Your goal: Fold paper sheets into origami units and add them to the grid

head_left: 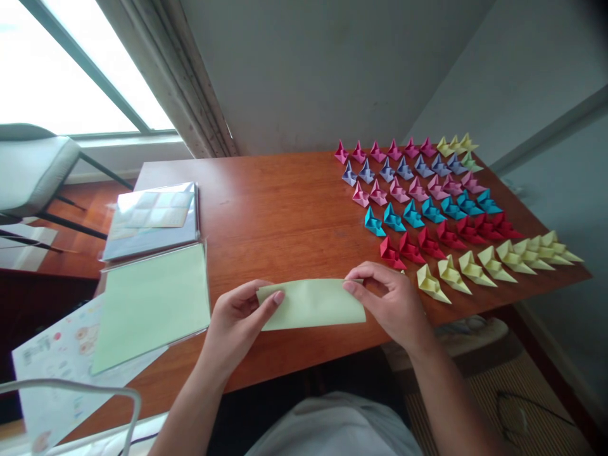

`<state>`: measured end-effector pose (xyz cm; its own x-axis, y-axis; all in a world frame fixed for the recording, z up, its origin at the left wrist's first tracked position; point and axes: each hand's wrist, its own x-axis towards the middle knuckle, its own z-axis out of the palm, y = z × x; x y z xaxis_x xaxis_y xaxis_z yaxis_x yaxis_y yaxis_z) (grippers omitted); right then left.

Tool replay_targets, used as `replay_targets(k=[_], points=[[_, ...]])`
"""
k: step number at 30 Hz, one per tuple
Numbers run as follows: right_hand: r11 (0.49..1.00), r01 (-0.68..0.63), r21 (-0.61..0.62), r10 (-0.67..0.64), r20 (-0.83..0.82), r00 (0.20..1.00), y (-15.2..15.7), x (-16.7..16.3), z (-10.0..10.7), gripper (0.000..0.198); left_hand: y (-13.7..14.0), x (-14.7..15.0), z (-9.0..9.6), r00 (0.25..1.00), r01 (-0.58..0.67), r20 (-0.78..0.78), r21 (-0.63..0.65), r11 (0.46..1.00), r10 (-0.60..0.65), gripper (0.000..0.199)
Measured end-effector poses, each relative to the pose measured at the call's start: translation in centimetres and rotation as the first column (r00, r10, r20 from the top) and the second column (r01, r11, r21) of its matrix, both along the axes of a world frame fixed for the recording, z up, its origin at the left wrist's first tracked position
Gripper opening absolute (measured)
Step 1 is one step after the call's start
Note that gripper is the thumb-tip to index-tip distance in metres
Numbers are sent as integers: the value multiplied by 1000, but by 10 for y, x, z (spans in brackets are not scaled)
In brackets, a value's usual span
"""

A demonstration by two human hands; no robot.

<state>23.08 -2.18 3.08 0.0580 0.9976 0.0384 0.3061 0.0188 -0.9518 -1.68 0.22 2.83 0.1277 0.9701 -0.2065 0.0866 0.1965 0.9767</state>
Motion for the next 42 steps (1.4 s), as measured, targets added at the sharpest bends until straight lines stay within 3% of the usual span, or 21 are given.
replay_targets(k=[11,16,33,42], points=[[983,141,-121,-148,-52,988,-1,-1,-8,21,-3,-1,-8,996,-51,-79,4,999,51,23],[971,179,-156,-189,-52,981,-2,-4,0,22,-3,-1,-7,995,-55,-85,-29,998,52,26],[981,146,-128,-155,-62,986,-1,-6,13,16,-5,3,1,974,-127,-197,-57,990,113,32],[985,136,-109,-139,-22,990,-1,-2,15,17,-2,2,-3,986,-131,-103,-4,991,130,24]])
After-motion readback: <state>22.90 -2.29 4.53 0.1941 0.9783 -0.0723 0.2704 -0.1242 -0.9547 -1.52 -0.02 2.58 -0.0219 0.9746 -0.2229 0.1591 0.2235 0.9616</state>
